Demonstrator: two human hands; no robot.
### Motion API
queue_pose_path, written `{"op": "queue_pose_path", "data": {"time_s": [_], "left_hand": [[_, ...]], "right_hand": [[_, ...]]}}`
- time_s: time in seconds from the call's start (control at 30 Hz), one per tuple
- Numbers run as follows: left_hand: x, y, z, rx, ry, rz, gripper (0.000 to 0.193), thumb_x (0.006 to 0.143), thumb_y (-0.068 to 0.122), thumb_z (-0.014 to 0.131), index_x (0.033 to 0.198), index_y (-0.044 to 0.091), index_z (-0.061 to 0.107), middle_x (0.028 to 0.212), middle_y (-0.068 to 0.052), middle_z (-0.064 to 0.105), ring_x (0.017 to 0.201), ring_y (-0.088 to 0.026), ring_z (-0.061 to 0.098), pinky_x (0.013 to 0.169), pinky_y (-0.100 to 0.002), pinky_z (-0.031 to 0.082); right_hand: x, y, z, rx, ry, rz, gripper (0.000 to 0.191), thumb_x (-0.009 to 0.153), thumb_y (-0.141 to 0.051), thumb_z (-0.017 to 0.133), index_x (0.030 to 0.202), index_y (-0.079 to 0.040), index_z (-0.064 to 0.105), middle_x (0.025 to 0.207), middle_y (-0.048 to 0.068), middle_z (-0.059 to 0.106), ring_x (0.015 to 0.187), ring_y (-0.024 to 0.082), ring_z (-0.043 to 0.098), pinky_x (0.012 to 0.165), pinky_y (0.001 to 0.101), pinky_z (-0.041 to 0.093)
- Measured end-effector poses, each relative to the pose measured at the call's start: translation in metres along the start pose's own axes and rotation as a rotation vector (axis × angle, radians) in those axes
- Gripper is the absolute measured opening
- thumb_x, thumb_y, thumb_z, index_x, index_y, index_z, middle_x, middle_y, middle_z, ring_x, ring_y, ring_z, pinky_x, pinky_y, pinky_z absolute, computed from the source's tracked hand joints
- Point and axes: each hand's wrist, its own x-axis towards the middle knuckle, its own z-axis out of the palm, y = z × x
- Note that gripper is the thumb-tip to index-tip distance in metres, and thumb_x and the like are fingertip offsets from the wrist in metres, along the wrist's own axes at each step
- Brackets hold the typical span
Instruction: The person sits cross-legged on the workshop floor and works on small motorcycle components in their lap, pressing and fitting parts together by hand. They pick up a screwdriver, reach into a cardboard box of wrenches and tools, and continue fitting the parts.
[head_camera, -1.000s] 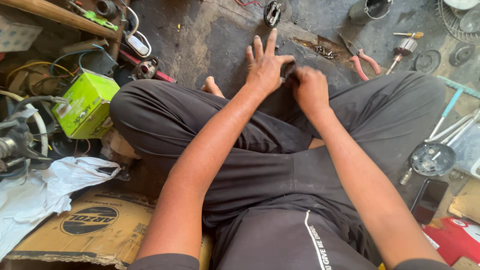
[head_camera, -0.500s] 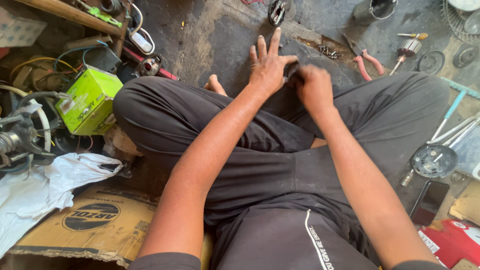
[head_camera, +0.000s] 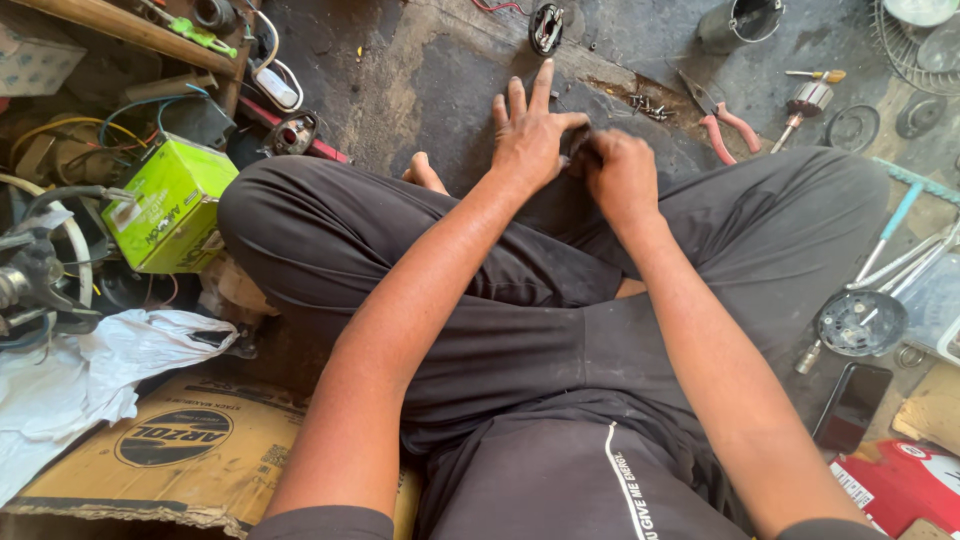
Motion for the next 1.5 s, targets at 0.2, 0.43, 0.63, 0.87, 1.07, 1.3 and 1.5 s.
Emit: {"op": "queue_pose_path", "data": {"time_s": [0.2, 0.43, 0.63, 0.87, 1.07, 1.3, 1.5], "left_hand": [[0.000, 0.001, -0.003, 0.007, 0.058, 0.023, 0.056, 0.071, 0.024, 0.087, 0.122, 0.041, 0.074, 0.164, -0.014, 0.017, 0.143, -0.051, 0.027, 0.114, -0.065, 0.025], [-0.002, 0.001, -0.002, 0.019, 0.066, 0.031, 0.056, 0.071, 0.022, 0.086, 0.123, 0.041, 0.075, 0.166, -0.012, 0.017, 0.145, -0.049, 0.027, 0.116, -0.064, 0.026], [0.002, 0.003, -0.004, 0.019, 0.062, 0.031, 0.056, 0.070, 0.021, 0.086, 0.121, 0.042, 0.075, 0.165, -0.013, 0.015, 0.144, -0.050, 0.027, 0.115, -0.064, 0.025], [0.002, 0.001, 0.001, 0.011, 0.098, 0.045, 0.052, 0.073, 0.021, 0.086, 0.120, 0.041, 0.076, 0.164, -0.013, 0.016, 0.143, -0.050, 0.028, 0.115, -0.064, 0.026], [0.001, 0.000, 0.004, 0.068, 0.137, 0.062, 0.057, 0.073, 0.016, 0.084, 0.122, 0.043, 0.076, 0.166, -0.013, 0.016, 0.143, -0.049, 0.030, 0.114, -0.063, 0.027], [0.003, 0.001, 0.001, 0.031, 0.058, 0.026, 0.054, 0.072, 0.023, 0.086, 0.121, 0.042, 0.075, 0.165, -0.013, 0.016, 0.143, -0.049, 0.028, 0.115, -0.064, 0.026], [0.002, 0.002, 0.000, 0.040, 0.111, 0.048, 0.056, 0.070, 0.022, 0.087, 0.121, 0.042, 0.075, 0.165, -0.014, 0.017, 0.143, -0.050, 0.028, 0.114, -0.063, 0.027]], "right_hand": [[0.002, -0.008, -0.002, -0.104, -0.016, -0.025, 0.007, 0.082, -0.007, 0.073, 0.083, -0.002, 0.068, 0.084, 0.021, 0.066, 0.082, 0.045, 0.064, 0.071, 0.0542, 0.050], [0.003, -0.011, -0.003, -0.106, -0.009, -0.024, 0.003, 0.085, -0.006, 0.071, 0.083, -0.005, 0.070, 0.084, 0.020, 0.066, 0.081, 0.045, 0.064, 0.071, 0.0550, 0.050], [0.000, -0.015, -0.001, -0.152, -0.014, -0.048, 0.004, 0.082, -0.003, 0.067, 0.084, -0.001, 0.064, 0.085, 0.020, 0.064, 0.084, 0.045, 0.064, 0.072, 0.0546, 0.050], [0.003, -0.012, -0.001, -0.146, -0.053, -0.036, 0.003, 0.082, -0.003, 0.067, 0.083, -0.002, 0.064, 0.087, 0.020, 0.065, 0.084, 0.046, 0.063, 0.072, 0.0561, 0.050], [0.002, -0.013, 0.001, -0.097, -0.011, -0.005, 0.006, 0.088, -0.007, 0.070, 0.087, -0.003, 0.066, 0.088, 0.020, 0.065, 0.083, 0.045, 0.064, 0.071, 0.0548, 0.051], [0.001, -0.013, 0.001, -0.130, -0.037, -0.045, 0.003, 0.085, -0.006, 0.069, 0.085, -0.005, 0.066, 0.086, 0.019, 0.064, 0.084, 0.043, 0.064, 0.071, 0.0542, 0.050], [-0.002, -0.013, 0.002, -0.179, -0.002, -0.078, 0.007, 0.085, -0.006, 0.070, 0.088, -0.004, 0.064, 0.087, 0.018, 0.063, 0.086, 0.043, 0.064, 0.073, 0.0534, 0.051]]}}
